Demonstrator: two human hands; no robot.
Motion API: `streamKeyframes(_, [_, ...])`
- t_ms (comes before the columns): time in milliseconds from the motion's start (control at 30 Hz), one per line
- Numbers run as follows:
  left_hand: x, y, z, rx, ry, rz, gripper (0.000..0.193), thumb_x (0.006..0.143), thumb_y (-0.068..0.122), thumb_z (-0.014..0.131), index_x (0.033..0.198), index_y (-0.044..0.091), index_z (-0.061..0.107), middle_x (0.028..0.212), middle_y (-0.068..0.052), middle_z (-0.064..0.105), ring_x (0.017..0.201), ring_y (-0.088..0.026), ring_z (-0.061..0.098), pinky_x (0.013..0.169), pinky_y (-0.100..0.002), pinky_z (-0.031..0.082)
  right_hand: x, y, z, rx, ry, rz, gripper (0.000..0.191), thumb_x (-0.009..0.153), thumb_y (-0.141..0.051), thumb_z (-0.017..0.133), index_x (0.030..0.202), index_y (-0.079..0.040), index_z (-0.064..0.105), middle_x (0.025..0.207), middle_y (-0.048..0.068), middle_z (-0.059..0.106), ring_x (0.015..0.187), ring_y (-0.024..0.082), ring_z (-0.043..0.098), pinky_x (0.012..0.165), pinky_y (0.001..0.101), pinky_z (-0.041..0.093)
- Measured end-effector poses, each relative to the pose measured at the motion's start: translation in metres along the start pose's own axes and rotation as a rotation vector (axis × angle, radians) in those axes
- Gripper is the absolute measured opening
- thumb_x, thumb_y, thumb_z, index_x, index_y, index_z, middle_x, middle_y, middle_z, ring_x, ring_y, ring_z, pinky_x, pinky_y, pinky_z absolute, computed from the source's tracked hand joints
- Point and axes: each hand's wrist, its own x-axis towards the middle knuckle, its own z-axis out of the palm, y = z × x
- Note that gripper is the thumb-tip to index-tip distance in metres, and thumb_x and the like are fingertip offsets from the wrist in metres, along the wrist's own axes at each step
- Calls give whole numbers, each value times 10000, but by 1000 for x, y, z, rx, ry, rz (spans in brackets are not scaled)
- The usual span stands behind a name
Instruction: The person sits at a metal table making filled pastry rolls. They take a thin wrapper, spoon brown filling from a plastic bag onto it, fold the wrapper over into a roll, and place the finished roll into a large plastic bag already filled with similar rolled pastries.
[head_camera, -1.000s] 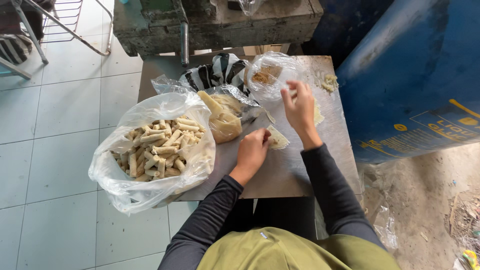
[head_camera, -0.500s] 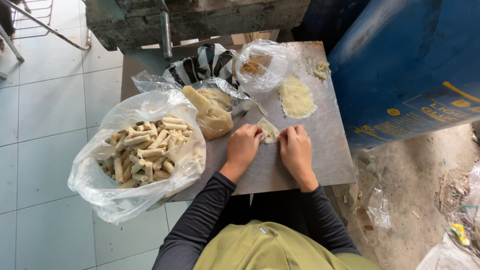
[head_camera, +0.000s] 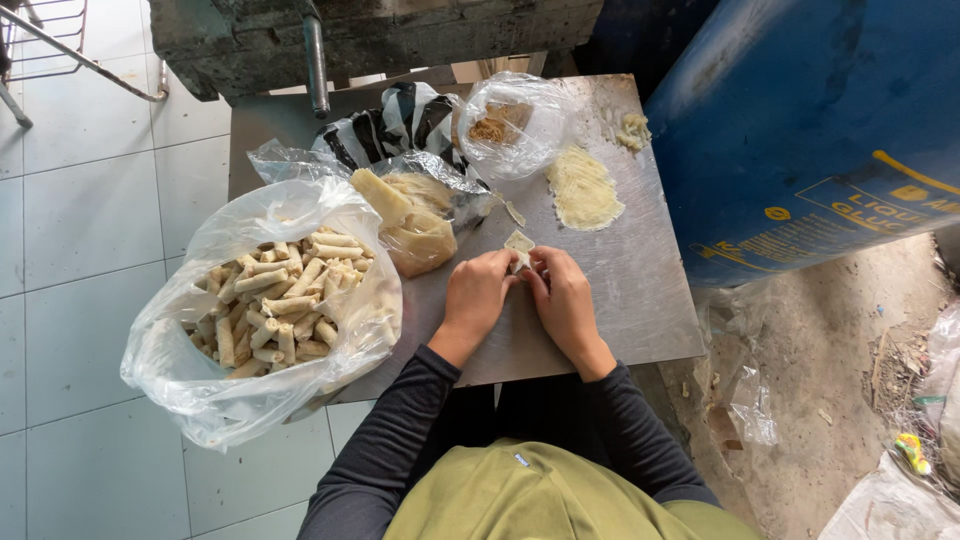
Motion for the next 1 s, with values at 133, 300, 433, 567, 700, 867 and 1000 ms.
streamKeyframes(133, [0, -6, 7, 69, 77, 114, 112, 867, 138, 705, 975, 113, 721, 927, -54, 735, 839, -277, 709, 729, -423, 500, 3, -6, -4, -56, 3, -147, 206, 898, 14, 685, 1103, 2, 671, 1093, 159, 680, 965, 339, 677, 825, 392, 554])
streamKeyframes(300, [2, -11, 12, 174, 150, 188, 72, 889, 122, 623, 922, 108, 686, 935, -66, 723, 853, -259, 709, 744, -403, 502, 5, -7, -3, -70, -43, -183, 194, 875, 5, 701, 1070, 11, 704, 1074, 160, 674, 948, 348, 675, 817, 398, 552])
streamKeyframes(433, [9, -12, 13, 162, 86, 159, 50, 922, 124, 647, 916, 100, 690, 857, -95, 711, 819, -287, 706, 730, -426, 515, 14, 2, -1, -133, -73, -195, 94, 890, -17, 717, 983, -10, 723, 1006, 156, 685, 925, 335, 673, 808, 404, 546])
streamKeyframes(567, [25, -15, 12, 32, -3, -65, 105, 899, 180, 713, 948, 87, 713, 861, -123, 727, 817, -340, 703, 706, -464, 542, 51, 16, -5, -160, -282, -78, 53, 884, -87, 758, 891, -34, 756, 866, 170, 681, 834, 346, 671, 732, 415, 529])
streamKeyframes(700, [41, -23, 9, -103, -53, -141, 117, 806, 148, 750, 907, 90, 741, 857, -124, 729, 833, -330, 720, 737, -453, 568, 84, 23, -7, -205, -533, 146, 206, 756, -147, 809, 871, -26, 689, 781, 139, 687, 764, 320, 706, 691, 410, 536])
streamKeyframes(867, [25, -29, 10, -15, -28, 23, 85, 839, 164, 749, 889, 95, 739, 893, -114, 681, 864, -336, 690, 755, -448, 540, 64, 27, -12, -74, -408, -253, 100, 833, -29, 714, 915, -30, 658, 886, 151, 654, 832, 357, 657, 716, 418, 522])
streamKeyframes(1000, [15, -29, 15, 113, 61, 173, 116, 846, 191, 762, 877, 95, 706, 899, -85, 656, 891, -300, 676, 779, -427, 505, 39, 33, -12, -84, -249, -368, 147, 821, -83, 755, 910, -39, 646, 899, 131, 638, 860, 357, 629, 759, 430, 521])
